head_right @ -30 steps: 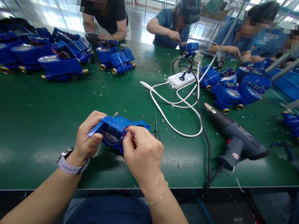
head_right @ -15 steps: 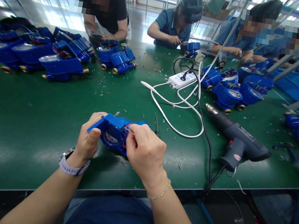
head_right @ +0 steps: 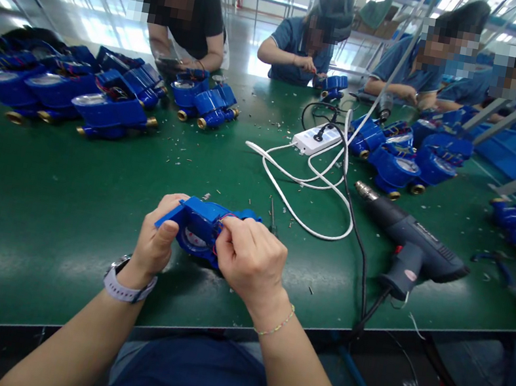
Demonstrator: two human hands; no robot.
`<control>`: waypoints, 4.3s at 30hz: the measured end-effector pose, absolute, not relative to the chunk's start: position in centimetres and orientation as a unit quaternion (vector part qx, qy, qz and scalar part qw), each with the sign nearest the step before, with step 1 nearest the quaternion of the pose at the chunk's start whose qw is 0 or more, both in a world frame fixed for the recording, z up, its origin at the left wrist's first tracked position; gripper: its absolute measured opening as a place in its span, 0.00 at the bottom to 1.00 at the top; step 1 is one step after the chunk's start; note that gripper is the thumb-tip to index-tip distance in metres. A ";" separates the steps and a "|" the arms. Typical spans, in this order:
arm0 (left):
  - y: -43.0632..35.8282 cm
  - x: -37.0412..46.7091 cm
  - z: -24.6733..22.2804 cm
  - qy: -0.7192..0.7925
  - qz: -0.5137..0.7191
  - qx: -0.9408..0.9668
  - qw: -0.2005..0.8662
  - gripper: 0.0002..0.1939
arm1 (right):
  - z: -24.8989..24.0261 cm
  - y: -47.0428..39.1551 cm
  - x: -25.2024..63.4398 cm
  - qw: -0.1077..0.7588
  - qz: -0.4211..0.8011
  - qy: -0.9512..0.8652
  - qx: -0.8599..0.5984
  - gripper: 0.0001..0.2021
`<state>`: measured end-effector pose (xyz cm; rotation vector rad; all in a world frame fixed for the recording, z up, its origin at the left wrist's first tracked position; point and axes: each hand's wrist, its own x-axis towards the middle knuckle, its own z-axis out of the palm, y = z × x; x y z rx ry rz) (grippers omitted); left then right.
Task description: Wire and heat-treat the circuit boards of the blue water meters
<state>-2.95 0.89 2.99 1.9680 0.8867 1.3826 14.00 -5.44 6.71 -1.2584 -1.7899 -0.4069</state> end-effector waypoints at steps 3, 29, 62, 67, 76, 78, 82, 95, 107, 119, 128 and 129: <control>0.9 -3.0 3.0 0.338 0.511 0.737 0.287 0.31 | 6.4 -5.2 14.1 0.459 -0.171 -0.721 -0.491 0.05; 1.0 -3.0 3.2 0.337 0.505 0.753 0.253 0.31 | 6.4 -5.8 13.4 0.505 -0.040 -0.687 -0.521 0.07; 1.3 -3.3 2.8 0.304 0.537 0.735 0.280 0.29 | 7.6 -7.7 15.2 0.520 0.215 -0.581 -0.589 0.08; 1.4 -3.8 3.0 0.263 0.516 0.782 0.230 0.20 | 7.5 -8.0 15.5 0.511 0.367 -0.527 -0.571 0.10; -0.6 -6.4 2.7 0.269 0.451 0.838 0.146 0.18 | 5.5 -9.0 14.7 0.501 0.487 -0.459 -0.550 0.07; -1.2 -6.8 2.3 0.274 0.442 0.841 0.149 0.23 | 5.1 -9.1 14.5 0.498 0.482 -0.462 -0.553 0.08; -2.5 -6.9 1.4 0.298 0.436 0.820 0.220 0.36 | 5.0 -9.4 14.4 0.495 0.458 -0.492 -0.551 0.09; -4.9 -6.6 1.1 0.303 0.474 0.771 0.300 0.13 | 6.2 -10.4 13.8 0.471 0.523 -0.457 -0.544 0.11; -2.2 -5.3 2.5 0.220 0.484 0.805 0.264 0.10 | 5.1 -9.7 13.6 0.540 0.560 -0.339 -0.529 0.05; -1.8 -5.0 2.1 0.221 0.477 0.813 0.251 0.10 | 5.1 -9.2 13.0 0.538 0.589 -0.275 -0.537 0.07; -1.5 -4.3 2.7 0.211 0.506 0.815 0.189 0.09 | 5.2 -9.5 12.9 0.563 0.590 -0.274 -0.509 0.06; -1.4 -4.2 2.8 0.213 0.507 0.814 0.189 0.09 | 5.1 -9.6 13.1 0.561 0.583 -0.283 -0.515 0.07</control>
